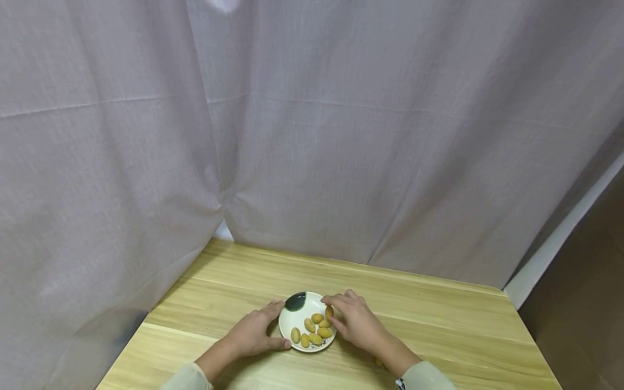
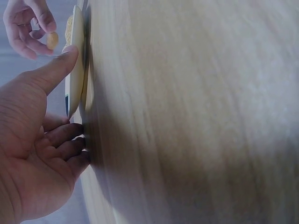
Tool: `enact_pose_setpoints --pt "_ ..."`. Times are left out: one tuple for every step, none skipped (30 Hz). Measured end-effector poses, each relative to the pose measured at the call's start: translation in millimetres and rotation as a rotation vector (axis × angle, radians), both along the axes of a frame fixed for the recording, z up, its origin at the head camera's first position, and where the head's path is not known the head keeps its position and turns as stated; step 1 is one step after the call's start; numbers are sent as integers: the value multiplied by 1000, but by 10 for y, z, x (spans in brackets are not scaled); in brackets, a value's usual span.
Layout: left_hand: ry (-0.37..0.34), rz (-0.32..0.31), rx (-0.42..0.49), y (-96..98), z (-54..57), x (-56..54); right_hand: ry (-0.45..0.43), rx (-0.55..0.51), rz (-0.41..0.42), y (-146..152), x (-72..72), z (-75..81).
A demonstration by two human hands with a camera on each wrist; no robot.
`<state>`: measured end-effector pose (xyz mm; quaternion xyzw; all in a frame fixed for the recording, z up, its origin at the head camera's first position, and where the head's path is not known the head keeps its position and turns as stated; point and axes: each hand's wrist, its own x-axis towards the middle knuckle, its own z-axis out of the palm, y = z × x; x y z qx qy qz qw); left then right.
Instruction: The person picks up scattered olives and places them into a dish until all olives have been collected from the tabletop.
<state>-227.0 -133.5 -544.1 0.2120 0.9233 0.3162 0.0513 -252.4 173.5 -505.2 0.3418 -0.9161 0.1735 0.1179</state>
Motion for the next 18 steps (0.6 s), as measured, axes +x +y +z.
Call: enact_pose_setpoints --pt "0 -1 2 0 0 0 -5 3 -5 -2 -9 -5" --pt "0 -2 2 -1 1 -1 -10 6 -9 -6 -17 -11" --pt "-1 -2 3 -1 1 0 -13 7 -12 -6 -25 -16" --pt "-1 -2 4 -2 2 0 -16 9 -17 -7 -32 -23" --pt "-1 -3 3 -3 2 1 -18 11 -19 -6 -40 -30" --pt "-1 -3 3 -4 3 2 -18 12 -23 -6 -48 -38" --pt "0 -3 2 -4 4 1 -19 15 -26 -4 -56 -45" --pt "1 -3 0 -4 5 1 -19 17 -28 -2 -65 -52" --pt "2 -3 0 -4 6 0 -20 20 -29 -1 -73 -59" --pt "3 -3 -1 -5 8 0 -23 25 -32 -1 -83 -69" --pt "4 -3 -1 -6 9 -1 -27 29 -33 0 -90 -77" --pt "3 -3 1 -7 8 -2 -31 34 -35 0 -97 -86" --pt "4 -3 0 -7 7 -3 -35 39 -35 -1 -102 -95" --pt "4 -3 0 -8 7 -2 -37 45 -35 -4 -107 -106" --pt "3 -4 1 -9 7 -1 -38 52 -36 -7 -108 -115" --pt "3 -4 2 -10 6 0 -39 58 -38 -11 -109 -125" --pt "4 -4 3 -10 3 1 -36 64 -37 -14 -110 -133" --pt "4 -4 3 -10 1 1 -35 70 -37 -18 -109 -140"
